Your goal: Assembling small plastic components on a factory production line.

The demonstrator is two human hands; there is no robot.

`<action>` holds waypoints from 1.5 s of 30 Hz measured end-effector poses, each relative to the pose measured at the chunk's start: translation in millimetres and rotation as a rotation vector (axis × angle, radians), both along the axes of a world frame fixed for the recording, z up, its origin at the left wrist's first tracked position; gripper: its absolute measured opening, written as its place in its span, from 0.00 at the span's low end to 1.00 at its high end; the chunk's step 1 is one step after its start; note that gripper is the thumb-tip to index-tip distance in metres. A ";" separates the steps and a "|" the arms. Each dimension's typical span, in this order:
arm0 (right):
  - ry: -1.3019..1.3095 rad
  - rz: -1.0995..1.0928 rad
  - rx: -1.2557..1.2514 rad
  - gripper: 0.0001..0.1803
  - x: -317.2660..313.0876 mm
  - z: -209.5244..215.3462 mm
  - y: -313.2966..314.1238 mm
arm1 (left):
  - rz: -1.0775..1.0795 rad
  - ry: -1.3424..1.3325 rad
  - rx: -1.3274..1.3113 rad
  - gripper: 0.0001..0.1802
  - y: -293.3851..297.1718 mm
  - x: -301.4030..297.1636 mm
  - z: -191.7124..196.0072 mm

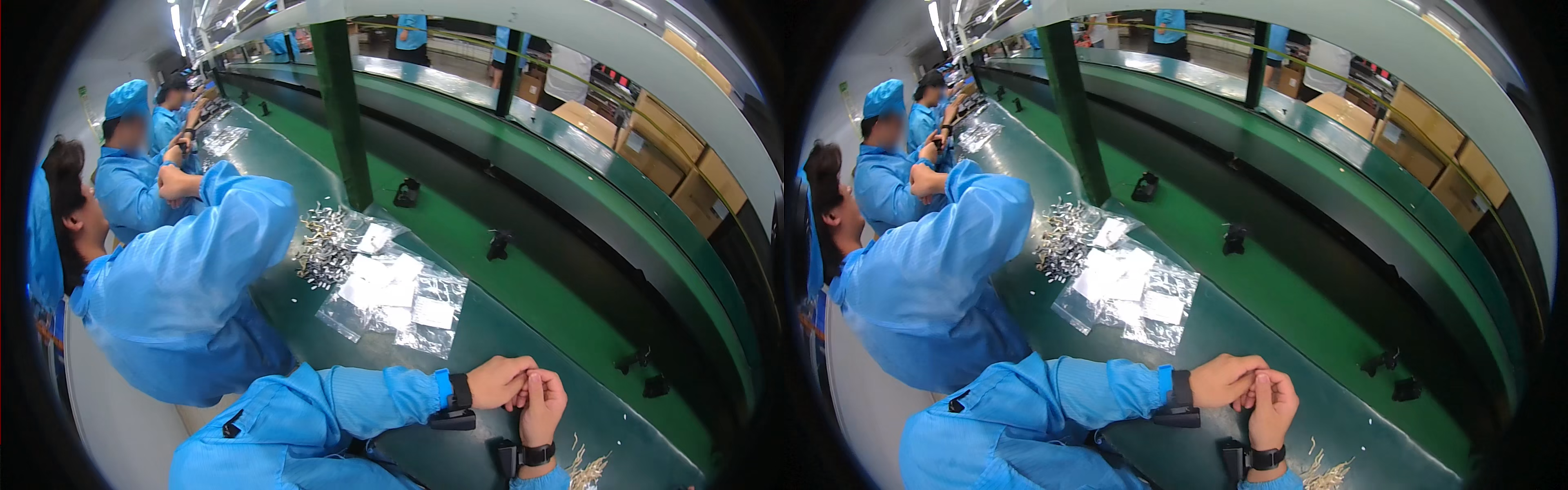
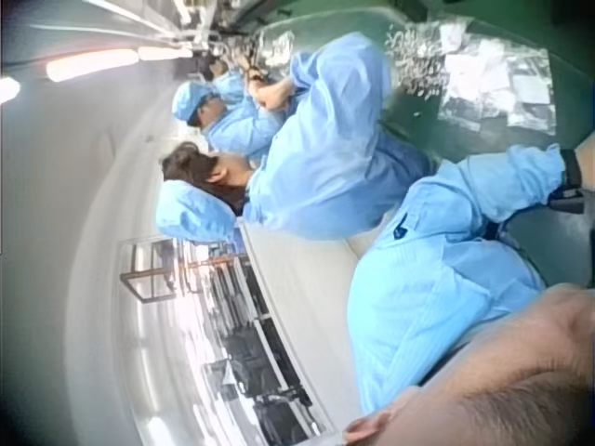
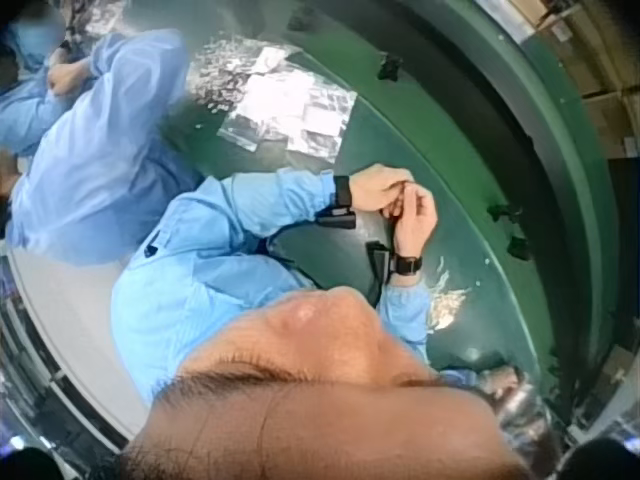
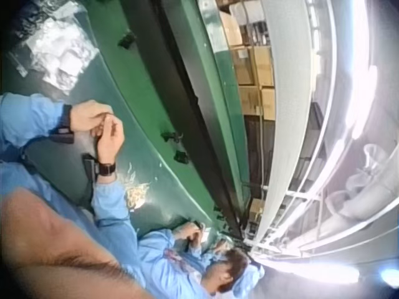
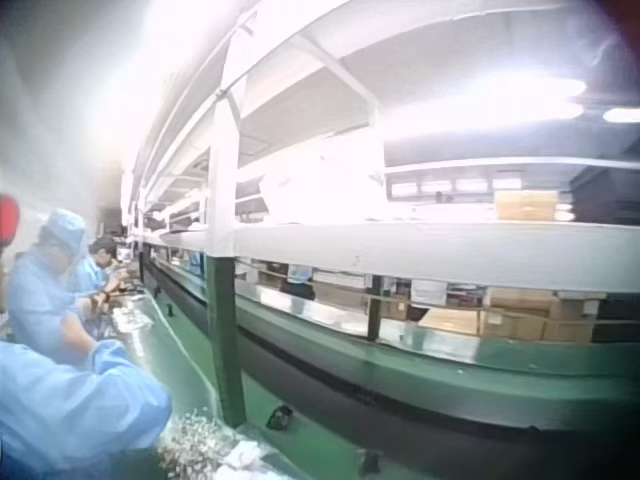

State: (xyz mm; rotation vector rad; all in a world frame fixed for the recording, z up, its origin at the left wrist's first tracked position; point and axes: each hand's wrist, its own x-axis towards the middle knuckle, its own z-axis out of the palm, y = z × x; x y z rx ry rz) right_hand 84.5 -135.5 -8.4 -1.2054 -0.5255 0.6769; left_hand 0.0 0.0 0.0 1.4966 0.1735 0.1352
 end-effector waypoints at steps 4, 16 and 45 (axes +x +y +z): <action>-0.040 -0.013 -0.053 0.07 5.4 -0.8 0.3 | 0.038 -0.011 0.041 0.11 0.6 2.5 5.1; -0.066 -0.067 -0.029 0.09 2.3 0.3 -6.0 | 0.018 0.013 0.033 0.11 -5.2 5.8 4.7; 0.029 0.050 0.058 0.08 4.7 -5.9 0.1 | 0.045 0.055 -0.033 0.10 -1.5 7.5 0.2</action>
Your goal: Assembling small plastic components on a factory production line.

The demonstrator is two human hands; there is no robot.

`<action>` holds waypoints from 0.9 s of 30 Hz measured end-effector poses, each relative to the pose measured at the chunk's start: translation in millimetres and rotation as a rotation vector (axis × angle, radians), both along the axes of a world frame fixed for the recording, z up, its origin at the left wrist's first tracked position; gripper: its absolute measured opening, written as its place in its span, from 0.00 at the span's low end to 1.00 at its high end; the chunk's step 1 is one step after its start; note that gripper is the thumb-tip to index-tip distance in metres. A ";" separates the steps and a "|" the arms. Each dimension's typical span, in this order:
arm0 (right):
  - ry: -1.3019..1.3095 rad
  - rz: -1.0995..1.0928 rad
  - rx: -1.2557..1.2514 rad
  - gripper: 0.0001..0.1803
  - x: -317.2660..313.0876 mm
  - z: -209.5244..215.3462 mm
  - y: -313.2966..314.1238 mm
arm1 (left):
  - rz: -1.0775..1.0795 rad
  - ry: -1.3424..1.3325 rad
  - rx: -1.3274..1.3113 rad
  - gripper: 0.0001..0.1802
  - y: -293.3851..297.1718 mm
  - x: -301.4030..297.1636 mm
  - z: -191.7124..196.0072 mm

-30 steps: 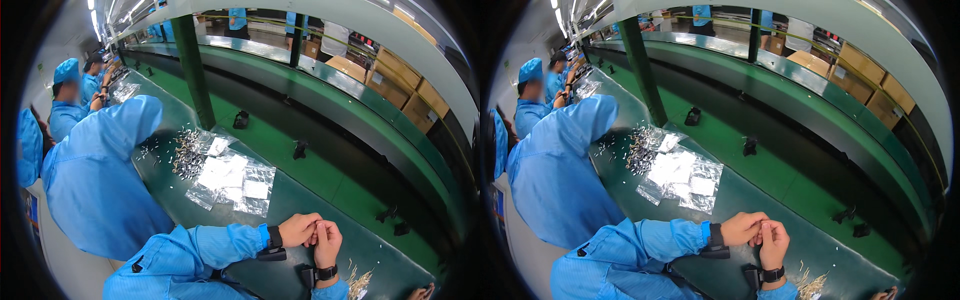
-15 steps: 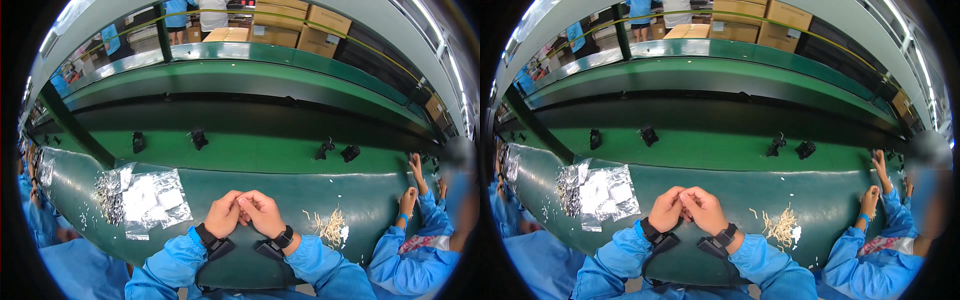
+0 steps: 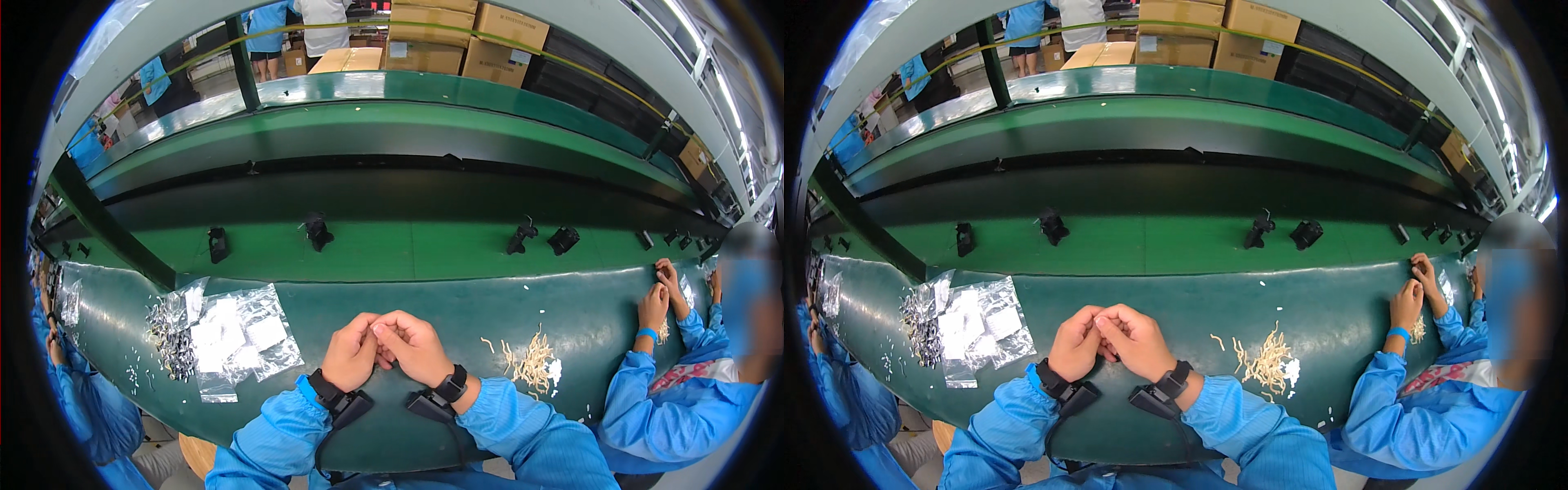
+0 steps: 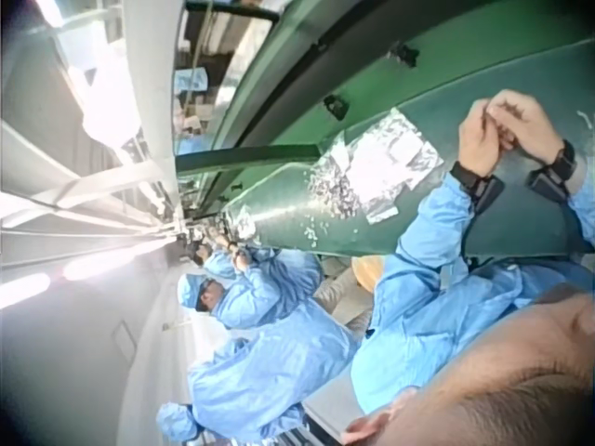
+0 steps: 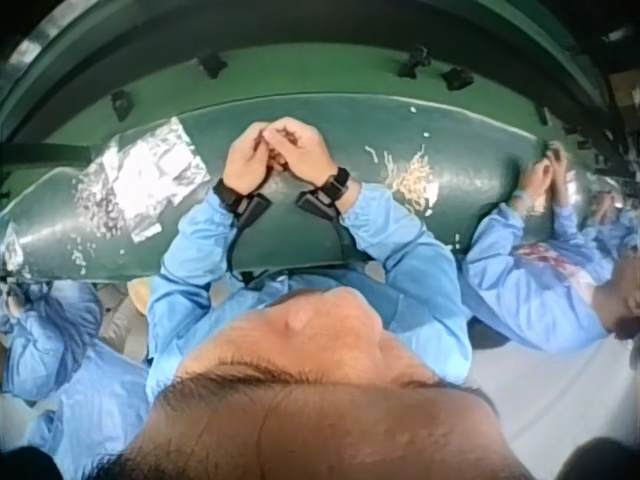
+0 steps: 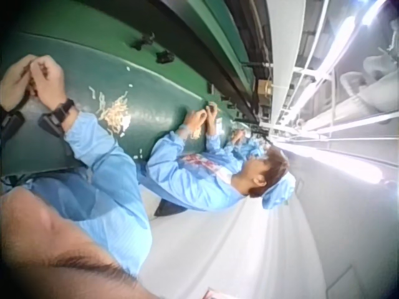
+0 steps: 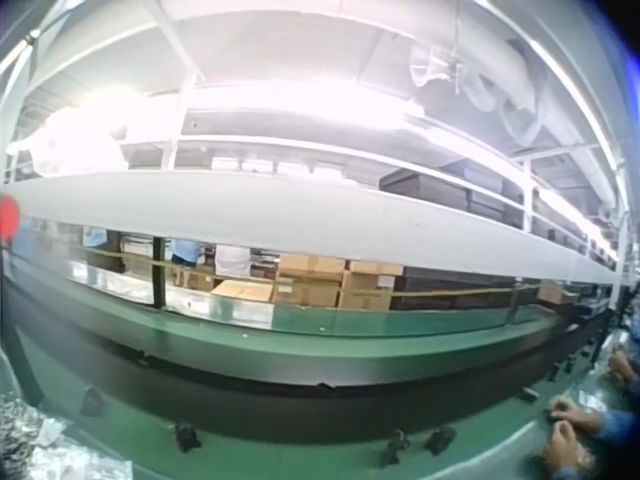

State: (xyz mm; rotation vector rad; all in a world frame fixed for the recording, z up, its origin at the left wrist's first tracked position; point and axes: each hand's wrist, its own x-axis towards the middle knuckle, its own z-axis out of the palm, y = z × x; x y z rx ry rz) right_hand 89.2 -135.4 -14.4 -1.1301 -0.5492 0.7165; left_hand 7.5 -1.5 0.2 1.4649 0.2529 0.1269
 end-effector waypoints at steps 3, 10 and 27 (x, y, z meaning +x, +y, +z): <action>0.024 0.016 0.016 0.08 -0.8 -3.3 0.5 | -0.004 0.009 0.015 0.10 1.2 -0.9 -3.0; 0.142 0.039 0.035 0.08 -1.0 -5.2 1.3 | 0.008 -0.010 0.011 0.11 -1.0 0.0 -1.3; 0.054 0.024 0.027 0.08 -0.5 -4.0 4.6 | -0.011 -0.025 0.027 0.11 3.1 2.1 -11.2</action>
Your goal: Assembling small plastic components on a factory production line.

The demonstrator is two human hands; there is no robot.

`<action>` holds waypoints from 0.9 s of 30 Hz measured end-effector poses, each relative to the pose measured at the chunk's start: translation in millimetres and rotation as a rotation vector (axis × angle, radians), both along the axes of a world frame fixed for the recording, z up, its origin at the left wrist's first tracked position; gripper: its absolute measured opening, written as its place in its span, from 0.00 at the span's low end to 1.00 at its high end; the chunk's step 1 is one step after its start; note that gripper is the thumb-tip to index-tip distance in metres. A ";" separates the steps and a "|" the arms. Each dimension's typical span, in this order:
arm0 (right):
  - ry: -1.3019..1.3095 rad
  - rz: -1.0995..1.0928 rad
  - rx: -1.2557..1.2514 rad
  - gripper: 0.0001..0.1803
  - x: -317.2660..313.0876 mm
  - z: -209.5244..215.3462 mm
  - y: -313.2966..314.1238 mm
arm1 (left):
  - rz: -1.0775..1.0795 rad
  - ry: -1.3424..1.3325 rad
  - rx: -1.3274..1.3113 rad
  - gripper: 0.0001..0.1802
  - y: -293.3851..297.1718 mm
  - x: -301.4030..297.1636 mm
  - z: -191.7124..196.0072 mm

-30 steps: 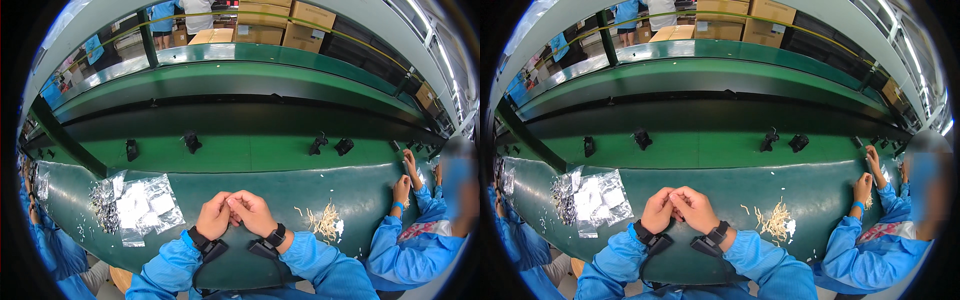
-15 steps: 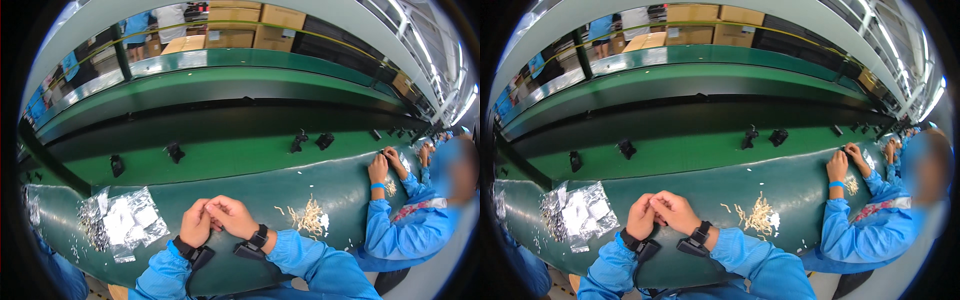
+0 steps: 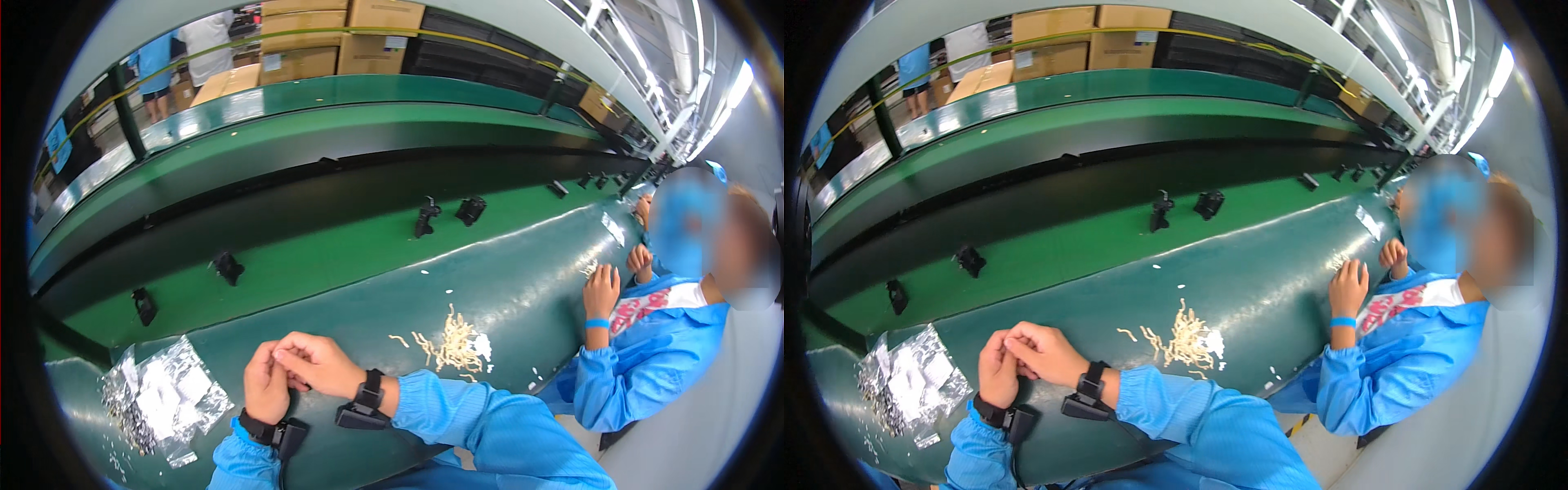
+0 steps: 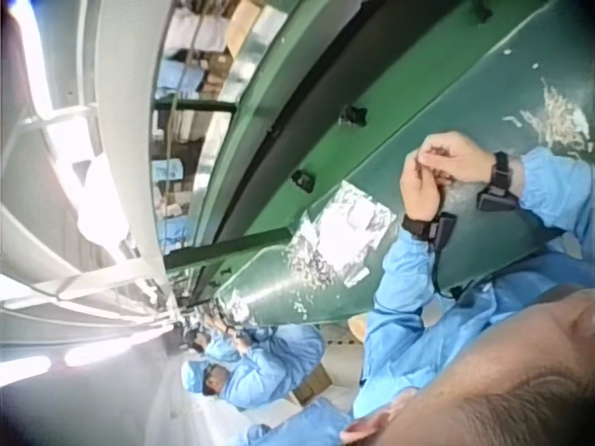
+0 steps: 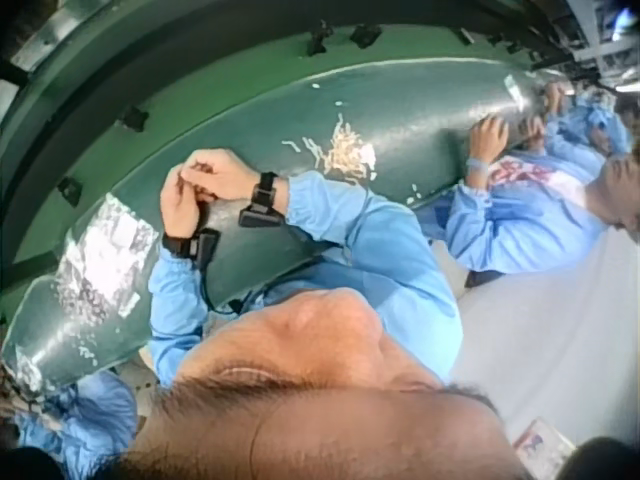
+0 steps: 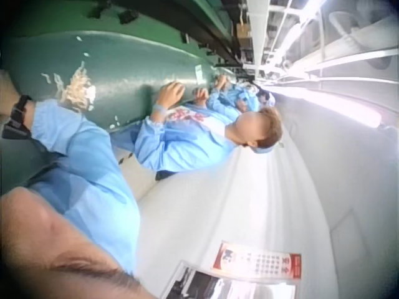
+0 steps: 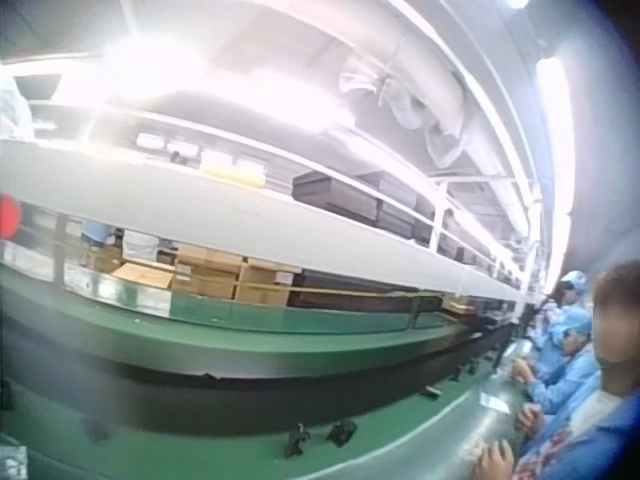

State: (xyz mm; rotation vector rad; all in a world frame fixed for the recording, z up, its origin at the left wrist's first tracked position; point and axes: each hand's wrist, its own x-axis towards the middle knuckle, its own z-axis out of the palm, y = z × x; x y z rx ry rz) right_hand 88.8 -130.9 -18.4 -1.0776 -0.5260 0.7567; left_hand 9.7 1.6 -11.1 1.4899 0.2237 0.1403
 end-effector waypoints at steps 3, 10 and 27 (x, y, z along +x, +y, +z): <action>-0.020 -0.003 0.000 0.08 1.5 2.0 -1.1 | 0.010 0.005 0.030 0.12 -1.7 0.9 3.8; -0.050 -0.053 0.005 0.09 -1.2 5.2 -1.5 | 0.012 -0.006 0.064 0.12 -4.6 0.9 1.2; -0.292 -0.113 -0.139 0.09 -0.2 6.5 -5.9 | 0.018 -0.083 0.349 0.12 -5.6 0.8 9.0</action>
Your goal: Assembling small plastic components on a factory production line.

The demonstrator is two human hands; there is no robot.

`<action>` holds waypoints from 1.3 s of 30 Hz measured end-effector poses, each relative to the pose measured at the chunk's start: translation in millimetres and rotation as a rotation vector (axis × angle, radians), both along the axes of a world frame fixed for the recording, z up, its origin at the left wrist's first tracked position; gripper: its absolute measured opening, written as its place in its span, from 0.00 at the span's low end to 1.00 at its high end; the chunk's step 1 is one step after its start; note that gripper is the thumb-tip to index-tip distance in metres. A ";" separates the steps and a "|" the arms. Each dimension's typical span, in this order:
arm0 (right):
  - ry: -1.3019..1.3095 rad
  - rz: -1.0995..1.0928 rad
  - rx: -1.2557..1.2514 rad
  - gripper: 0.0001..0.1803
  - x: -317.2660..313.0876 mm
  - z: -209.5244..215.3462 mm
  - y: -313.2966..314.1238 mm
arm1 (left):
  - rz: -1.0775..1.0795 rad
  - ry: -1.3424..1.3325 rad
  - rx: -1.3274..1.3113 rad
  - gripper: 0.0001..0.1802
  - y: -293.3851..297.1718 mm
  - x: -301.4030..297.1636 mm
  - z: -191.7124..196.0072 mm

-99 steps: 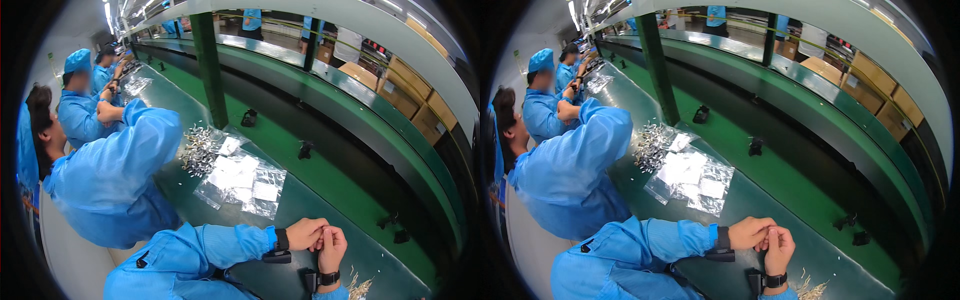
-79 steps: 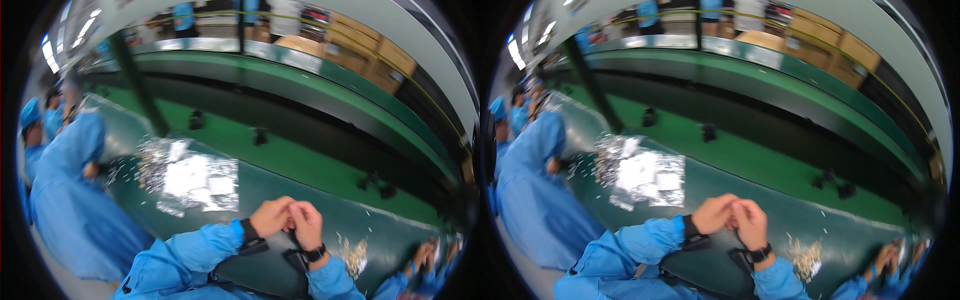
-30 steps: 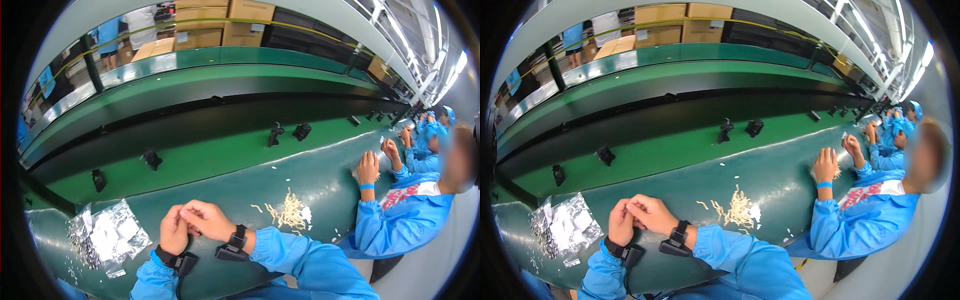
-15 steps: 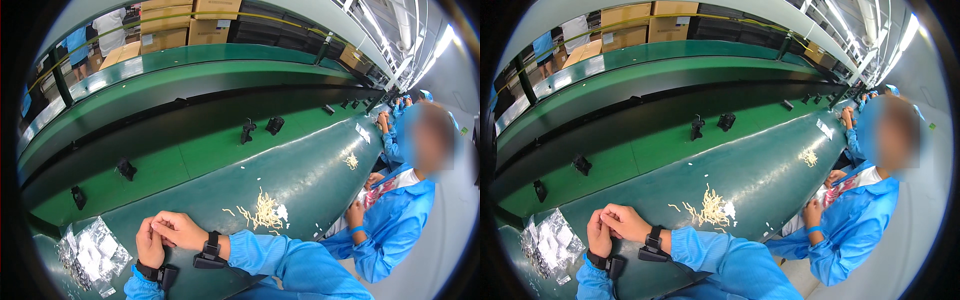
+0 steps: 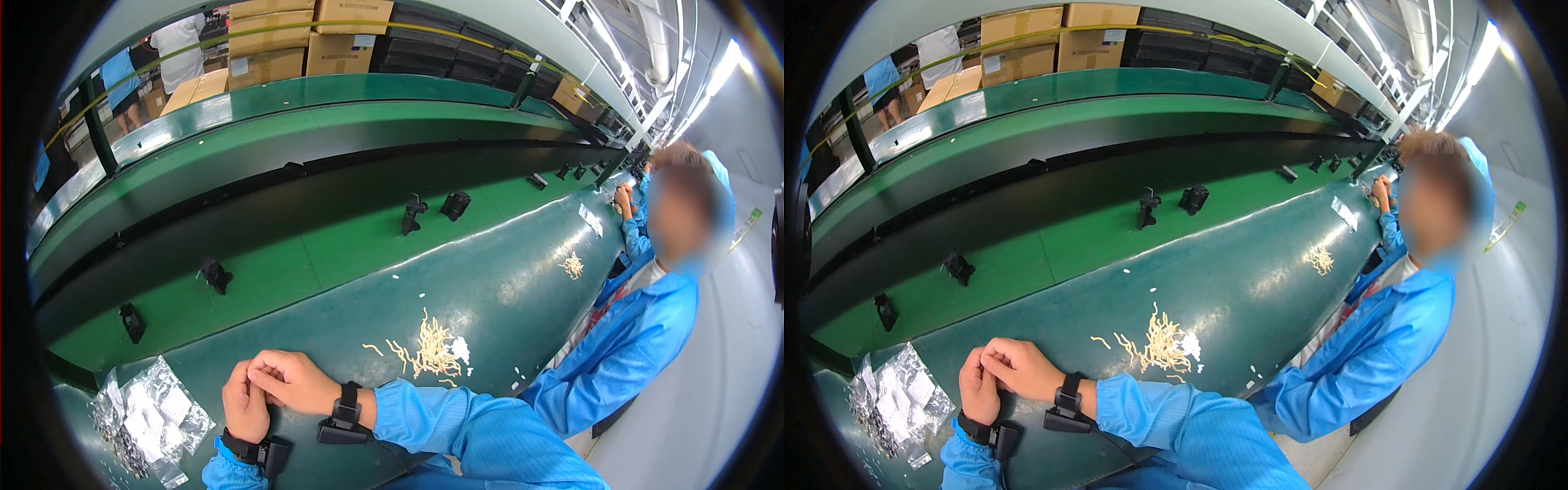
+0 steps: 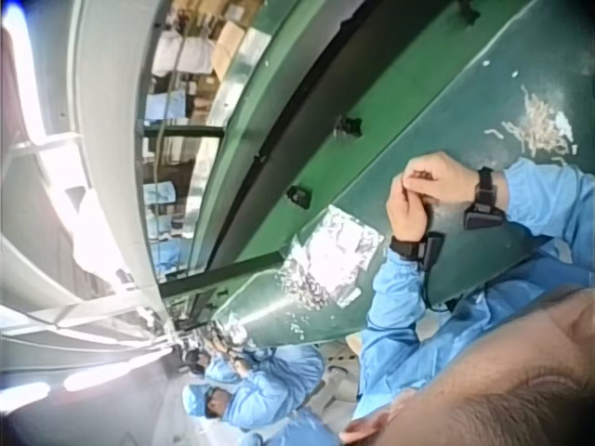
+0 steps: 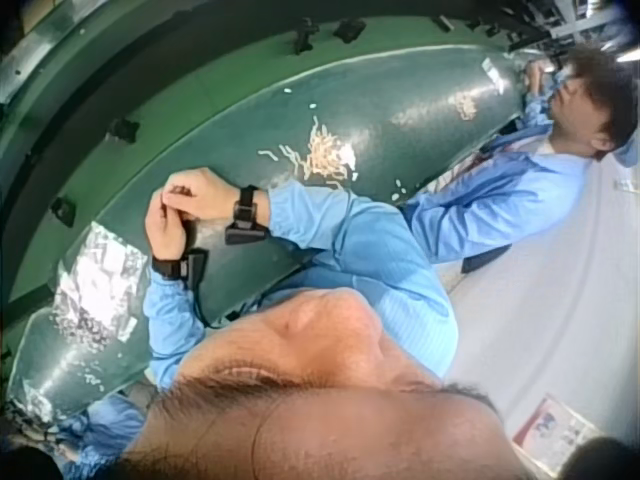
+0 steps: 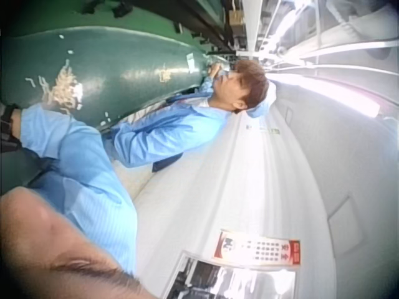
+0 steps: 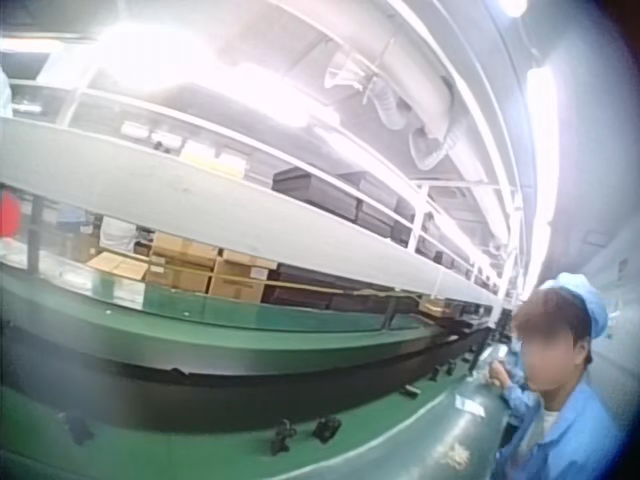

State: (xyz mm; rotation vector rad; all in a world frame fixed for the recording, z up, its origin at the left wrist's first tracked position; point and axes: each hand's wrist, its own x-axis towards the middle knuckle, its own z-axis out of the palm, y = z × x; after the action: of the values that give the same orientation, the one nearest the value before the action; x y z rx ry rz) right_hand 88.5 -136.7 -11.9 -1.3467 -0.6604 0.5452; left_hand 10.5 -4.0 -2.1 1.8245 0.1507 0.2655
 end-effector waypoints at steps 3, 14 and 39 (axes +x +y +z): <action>0.278 0.093 0.109 0.11 2.8 0.5 2.3 | -0.014 0.097 -0.310 0.12 1.1 -0.5 -3.4; 0.233 0.039 0.163 0.10 -0.3 0.2 3.8 | -0.022 0.103 -0.328 0.13 -1.5 0.6 -2.1; 0.241 0.083 0.097 0.08 0.9 1.8 -0.9 | -0.031 0.112 -0.296 0.13 1.4 -1.8 -5.9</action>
State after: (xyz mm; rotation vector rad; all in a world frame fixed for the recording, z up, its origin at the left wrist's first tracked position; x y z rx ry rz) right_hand 89.4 -137.6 -10.1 -1.1443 -0.5397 0.7210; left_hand 8.7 -2.7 -8.0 1.5461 0.2272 0.1121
